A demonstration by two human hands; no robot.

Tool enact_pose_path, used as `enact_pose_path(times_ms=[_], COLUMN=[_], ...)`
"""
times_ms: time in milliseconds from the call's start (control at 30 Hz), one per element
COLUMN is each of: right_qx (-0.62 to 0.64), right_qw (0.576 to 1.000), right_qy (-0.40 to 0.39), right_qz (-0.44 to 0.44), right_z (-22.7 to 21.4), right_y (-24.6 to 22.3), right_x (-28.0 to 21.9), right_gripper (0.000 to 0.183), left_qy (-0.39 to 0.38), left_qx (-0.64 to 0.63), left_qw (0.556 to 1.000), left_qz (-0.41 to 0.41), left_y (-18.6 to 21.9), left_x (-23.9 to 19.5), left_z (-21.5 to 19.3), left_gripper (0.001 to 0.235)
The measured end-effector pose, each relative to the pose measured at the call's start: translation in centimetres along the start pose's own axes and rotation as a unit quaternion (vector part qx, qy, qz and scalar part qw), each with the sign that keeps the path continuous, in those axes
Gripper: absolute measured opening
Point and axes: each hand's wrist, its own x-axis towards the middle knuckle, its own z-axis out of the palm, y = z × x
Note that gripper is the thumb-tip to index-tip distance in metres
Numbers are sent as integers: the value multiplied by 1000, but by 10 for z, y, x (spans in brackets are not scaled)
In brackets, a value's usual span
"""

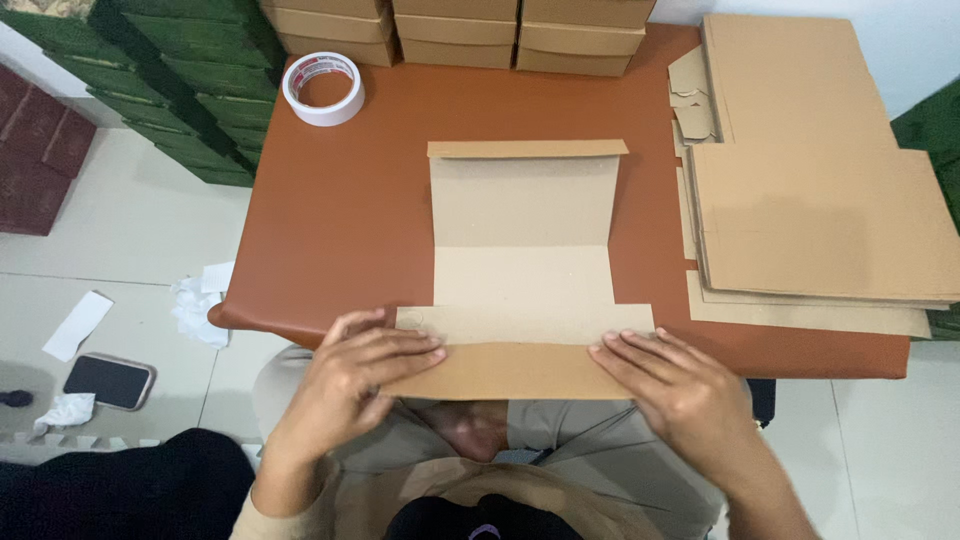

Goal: The person assembles a flat-packed cardboard box by folding the side flaps and tucking the tabs into slots to form the box structure. The person then places the assembled box on a stack of similar boxes.

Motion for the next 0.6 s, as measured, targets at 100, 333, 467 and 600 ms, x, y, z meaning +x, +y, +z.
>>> enact_pose_path(times_ms=[100, 333, 467, 600], right_qx=[84, 164, 233, 246], right_qw=[994, 968, 935, 945], right_qy=[-60, -157, -210, -145], right_qz=[45, 111, 163, 159], right_z=[-20, -42, -18, 21], right_y=[19, 75, 104, 126], right_x=[11, 105, 144, 156], right_gripper=[25, 29, 27, 40], left_qy=[75, 142, 76, 60], left_qx=[-87, -101, -24, 25], left_qw=[993, 959, 953, 947], left_qz=[-9, -224, -293, -315], left_y=[-27, -75, -61, -77], left_x=[4, 44, 71, 72], left_z=[11, 29, 14, 24], left_gripper=[20, 23, 34, 35])
